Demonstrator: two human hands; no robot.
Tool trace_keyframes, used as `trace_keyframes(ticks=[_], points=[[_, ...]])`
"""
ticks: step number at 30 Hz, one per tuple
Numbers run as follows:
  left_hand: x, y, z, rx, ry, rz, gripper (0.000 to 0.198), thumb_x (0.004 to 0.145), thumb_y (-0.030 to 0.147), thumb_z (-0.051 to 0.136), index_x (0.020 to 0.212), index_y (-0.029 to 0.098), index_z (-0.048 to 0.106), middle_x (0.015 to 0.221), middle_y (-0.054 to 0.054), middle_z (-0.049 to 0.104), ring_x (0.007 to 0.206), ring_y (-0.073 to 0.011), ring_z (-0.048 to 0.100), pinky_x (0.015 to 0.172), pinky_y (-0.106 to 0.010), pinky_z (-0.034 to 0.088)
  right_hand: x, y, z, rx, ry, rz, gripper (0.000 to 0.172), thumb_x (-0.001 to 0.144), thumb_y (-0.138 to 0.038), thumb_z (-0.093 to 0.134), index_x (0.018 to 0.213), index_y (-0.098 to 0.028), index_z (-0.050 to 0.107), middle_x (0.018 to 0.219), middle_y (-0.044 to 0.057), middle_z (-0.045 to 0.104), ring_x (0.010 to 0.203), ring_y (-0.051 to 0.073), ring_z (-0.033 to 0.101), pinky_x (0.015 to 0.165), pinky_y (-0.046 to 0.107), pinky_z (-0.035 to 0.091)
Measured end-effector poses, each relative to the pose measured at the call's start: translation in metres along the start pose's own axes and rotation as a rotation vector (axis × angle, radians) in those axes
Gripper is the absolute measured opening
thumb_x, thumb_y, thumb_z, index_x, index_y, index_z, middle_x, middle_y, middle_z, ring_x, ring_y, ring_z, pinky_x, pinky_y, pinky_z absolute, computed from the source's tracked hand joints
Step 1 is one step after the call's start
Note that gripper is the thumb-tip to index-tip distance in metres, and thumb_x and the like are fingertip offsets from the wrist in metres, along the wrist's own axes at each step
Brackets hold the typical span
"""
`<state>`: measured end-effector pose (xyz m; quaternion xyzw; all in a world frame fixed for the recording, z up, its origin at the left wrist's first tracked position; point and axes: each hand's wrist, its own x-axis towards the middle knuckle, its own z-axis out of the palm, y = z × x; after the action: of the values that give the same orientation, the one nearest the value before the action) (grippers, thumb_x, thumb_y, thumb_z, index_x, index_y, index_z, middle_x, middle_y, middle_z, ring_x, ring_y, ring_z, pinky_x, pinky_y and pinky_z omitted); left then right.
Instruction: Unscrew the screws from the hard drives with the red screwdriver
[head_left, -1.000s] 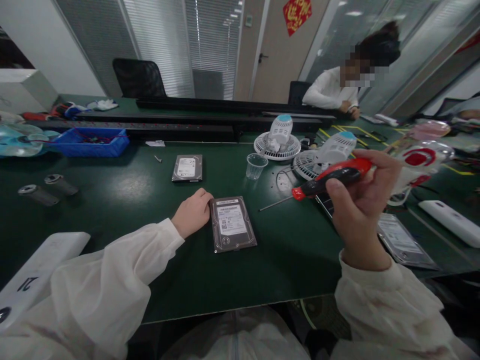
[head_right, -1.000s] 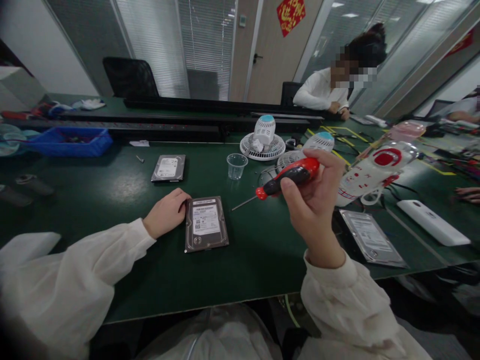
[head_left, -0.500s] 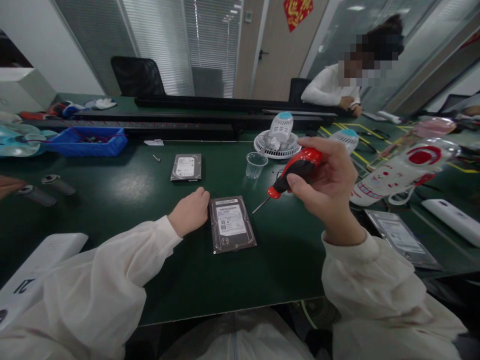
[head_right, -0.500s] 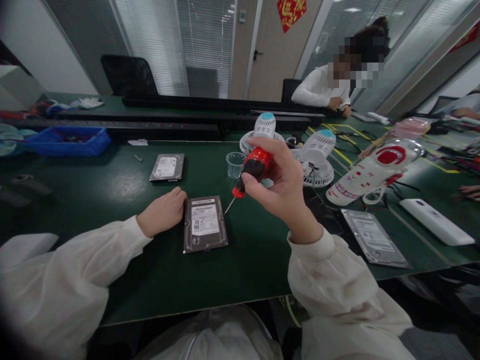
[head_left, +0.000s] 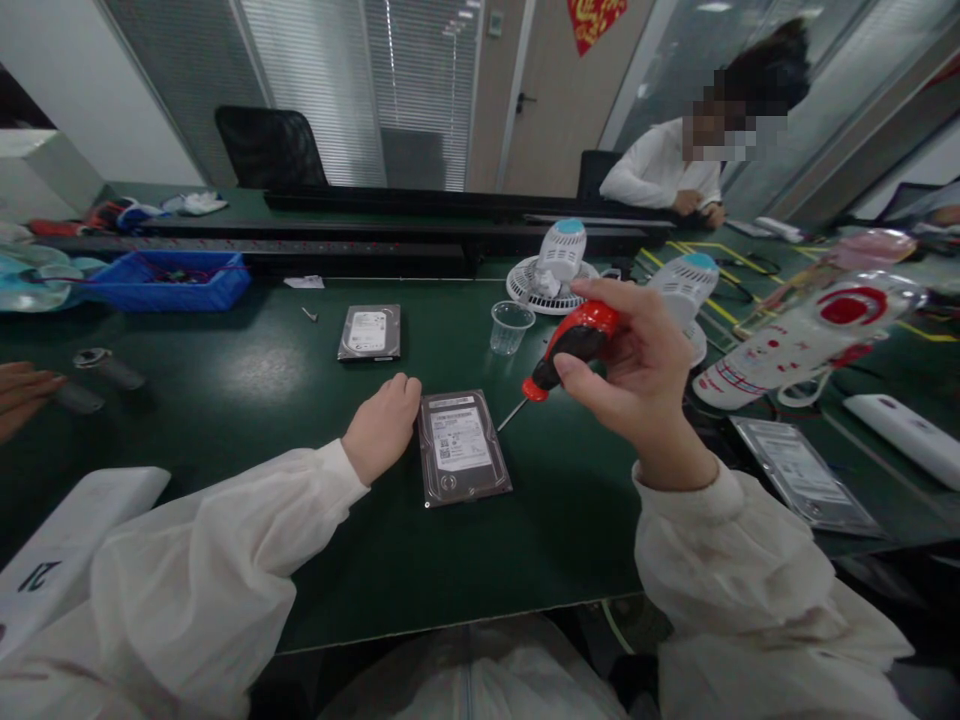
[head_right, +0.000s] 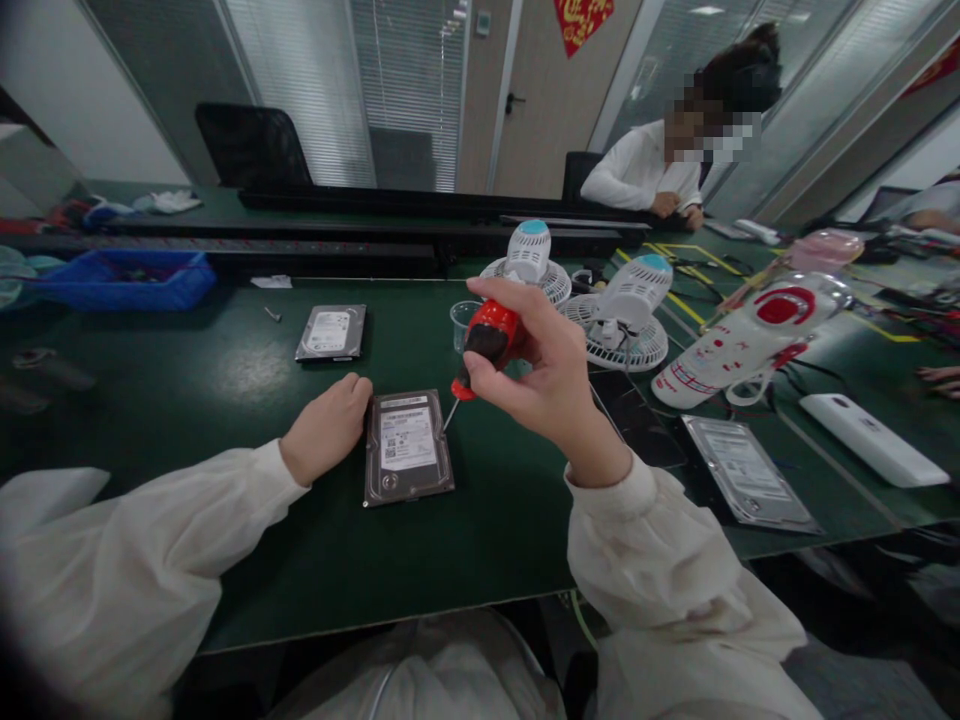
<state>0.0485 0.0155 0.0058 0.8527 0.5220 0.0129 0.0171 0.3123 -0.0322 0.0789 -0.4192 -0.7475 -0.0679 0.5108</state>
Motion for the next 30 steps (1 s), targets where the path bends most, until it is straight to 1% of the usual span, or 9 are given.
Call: trace_keyframes(ticks=[3, 7, 15, 18, 21, 23, 26, 28, 30], points=[[0.0, -0.001, 0.002, 0.0, 0.002, 0.009, 0.022, 0.103, 0.003, 0.04, 0.107, 0.015, 0.057, 0.112, -0.013, 0.062, 0.106, -0.0257, 0.068, 0.089, -0.035, 0.058, 0.0, 0.0, 0.001, 0.008, -0.006, 0.008, 0.05, 0.086, -0.046, 0.067, 0.134, -0.031, 0.064, 0.129, 0.008, 0.065, 0.102, 0.025, 0.068, 0.073, 0.037, 0.061], [0.0, -0.001, 0.003, 0.002, 0.009, 0.015, 0.022, 0.102, 0.003, 0.04, 0.107, 0.016, 0.057, 0.113, -0.013, 0.062, 0.106, -0.0259, 0.067, 0.088, -0.035, 0.058, -0.001, 0.001, 0.002, 0.027, -0.017, 0.026, 0.051, 0.085, -0.043, 0.069, 0.134, -0.031, 0.063, 0.128, 0.007, 0.065, 0.093, 0.022, 0.067, 0.065, 0.033, 0.059], [-0.001, -0.003, 0.003, -0.033, 0.017, 0.021, 0.021, 0.104, 0.004, 0.04, 0.108, 0.015, 0.058, 0.113, -0.013, 0.061, 0.104, -0.0251, 0.066, 0.087, -0.035, 0.058, 0.001, -0.001, 0.002, 0.013, -0.041, 0.041, 0.051, 0.084, -0.042, 0.069, 0.133, -0.029, 0.063, 0.125, 0.008, 0.066, 0.087, 0.02, 0.066, 0.061, 0.031, 0.058], [0.0, -0.003, 0.004, -0.032, 0.018, 0.027, 0.021, 0.104, 0.005, 0.04, 0.109, 0.014, 0.059, 0.113, -0.014, 0.061, 0.104, -0.0256, 0.066, 0.086, -0.035, 0.058, 0.006, -0.006, -0.002, 0.038, -0.112, 0.037, 0.048, 0.085, -0.036, 0.07, 0.132, -0.028, 0.062, 0.123, 0.007, 0.068, 0.087, 0.019, 0.068, 0.062, 0.03, 0.059], [0.0, -0.003, 0.005, -0.019, 0.031, 0.035, 0.022, 0.104, 0.005, 0.04, 0.111, 0.012, 0.059, 0.114, -0.015, 0.061, 0.105, -0.0269, 0.066, 0.086, -0.036, 0.058, 0.016, -0.01, -0.006, 0.073, -0.2, 0.022, 0.045, 0.087, -0.032, 0.072, 0.129, -0.025, 0.061, 0.117, 0.007, 0.069, 0.092, 0.02, 0.071, 0.068, 0.03, 0.062], [-0.001, -0.003, 0.005, -0.009, 0.032, 0.036, 0.022, 0.104, 0.005, 0.039, 0.11, 0.013, 0.059, 0.114, -0.015, 0.061, 0.105, -0.0273, 0.066, 0.088, -0.037, 0.058, 0.024, -0.011, -0.008, 0.056, -0.233, 0.002, 0.045, 0.086, -0.031, 0.075, 0.128, -0.022, 0.061, 0.112, 0.006, 0.069, 0.088, 0.018, 0.071, 0.069, 0.03, 0.061], [-0.001, -0.003, 0.006, -0.001, 0.031, 0.034, 0.023, 0.104, 0.004, 0.04, 0.108, 0.015, 0.059, 0.113, -0.014, 0.062, 0.106, -0.0267, 0.066, 0.09, -0.037, 0.058, 0.036, -0.014, -0.009, -0.106, -0.286, -0.066, 0.053, 0.088, -0.039, 0.075, 0.135, -0.021, 0.058, 0.104, 0.004, 0.069, 0.077, 0.016, 0.066, 0.068, 0.031, 0.056], [-0.001, -0.004, 0.007, -0.002, 0.039, 0.037, 0.022, 0.103, 0.004, 0.04, 0.106, 0.016, 0.059, 0.112, -0.013, 0.062, 0.106, -0.0261, 0.066, 0.09, -0.036, 0.057, 0.041, -0.019, -0.008, -0.228, -0.349, -0.11, 0.052, 0.093, -0.048, 0.068, 0.136, -0.021, 0.059, 0.102, 0.005, 0.071, 0.078, 0.018, 0.066, 0.071, 0.033, 0.052], [-0.001, -0.004, 0.007, -0.004, 0.052, 0.041, 0.022, 0.103, 0.004, 0.041, 0.105, 0.017, 0.059, 0.111, -0.012, 0.061, 0.106, -0.0259, 0.066, 0.089, -0.036, 0.057, 0.044, -0.023, -0.008, -0.288, -0.412, -0.134, 0.046, 0.1, -0.05, 0.056, 0.133, -0.02, 0.06, 0.105, 0.006, 0.072, 0.082, 0.02, 0.066, 0.074, 0.034, 0.05]])
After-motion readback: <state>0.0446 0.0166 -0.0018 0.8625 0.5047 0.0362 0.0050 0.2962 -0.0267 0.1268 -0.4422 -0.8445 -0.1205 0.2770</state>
